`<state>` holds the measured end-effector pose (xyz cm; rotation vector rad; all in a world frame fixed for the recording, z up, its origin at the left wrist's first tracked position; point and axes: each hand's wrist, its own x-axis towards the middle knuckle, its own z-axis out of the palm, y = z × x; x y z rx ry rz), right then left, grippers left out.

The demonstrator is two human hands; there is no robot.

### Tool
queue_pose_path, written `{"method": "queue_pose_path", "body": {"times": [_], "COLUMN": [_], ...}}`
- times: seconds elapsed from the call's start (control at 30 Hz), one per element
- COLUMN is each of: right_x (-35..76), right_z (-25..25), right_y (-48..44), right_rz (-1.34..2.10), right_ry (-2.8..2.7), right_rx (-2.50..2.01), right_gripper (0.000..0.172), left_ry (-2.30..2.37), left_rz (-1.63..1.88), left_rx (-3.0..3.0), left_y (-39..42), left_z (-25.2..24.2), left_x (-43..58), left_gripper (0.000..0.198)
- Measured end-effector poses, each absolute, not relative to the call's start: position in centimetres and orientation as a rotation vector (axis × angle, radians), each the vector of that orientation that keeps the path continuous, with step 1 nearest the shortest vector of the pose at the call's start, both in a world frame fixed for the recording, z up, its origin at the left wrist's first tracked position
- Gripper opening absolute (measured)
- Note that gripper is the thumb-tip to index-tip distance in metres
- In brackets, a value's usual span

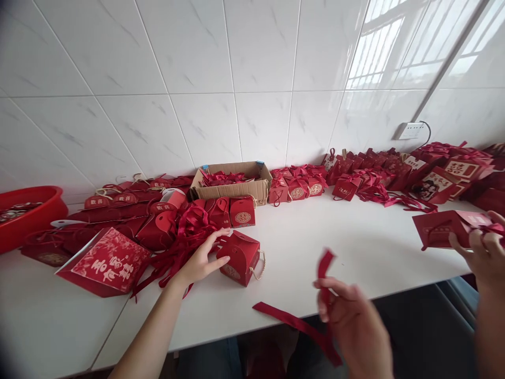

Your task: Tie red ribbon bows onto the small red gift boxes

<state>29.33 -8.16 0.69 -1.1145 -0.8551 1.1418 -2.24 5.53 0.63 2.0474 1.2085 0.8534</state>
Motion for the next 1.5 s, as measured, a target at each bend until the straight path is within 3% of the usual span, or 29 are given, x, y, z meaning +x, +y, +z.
{"method": "queue_pose_path", "body": {"times": [0.13, 0.33, 0.53, 0.93, 1.2, 1.5], "right_x": [25.5, 23.0, 22.0, 21.5, 20.9, 21.3], "right_z": [-1.4, -1.6, -2.2, -2.4, -1.8, -0.7], "right_y": [-5.4, -5.0, -4.7, -4.8, -5.0, -6.1], "right_rz": [1.367, 1.441, 1.432, 1.467, 1.508, 1.511], "right_ry": [-0.888, -0.971, -0.876, -0.817, -0.826, -0.832], "right_rx": [-1.035, -1.047, -1.042, -1.038, -1.022, -1.123], "right_gripper": [0.026, 0.031, 0.036, 0.036, 0.039, 0.043], "left_ry": [1.354, 1.592, 1.38, 1.438, 1.419, 1.378], "left_rz": [0.838, 0.952, 0.864, 1.008, 0.907, 0.765], "left_rx": [2.091, 2.25, 2.308, 2.283, 2.282, 2.498], "left_y": [3.7, 0.8, 3.0, 2.3, 0.6, 1.3], "left_z": [0.2, 0.3, -0.7, -1.1, -0.3, 1.4], "left_x": [-0.7, 0.6, 0.4, 1.4, 1.2, 2.6], "left_gripper": [0.041, 0.019, 0.035, 0.038, 0.048, 0.039]}}
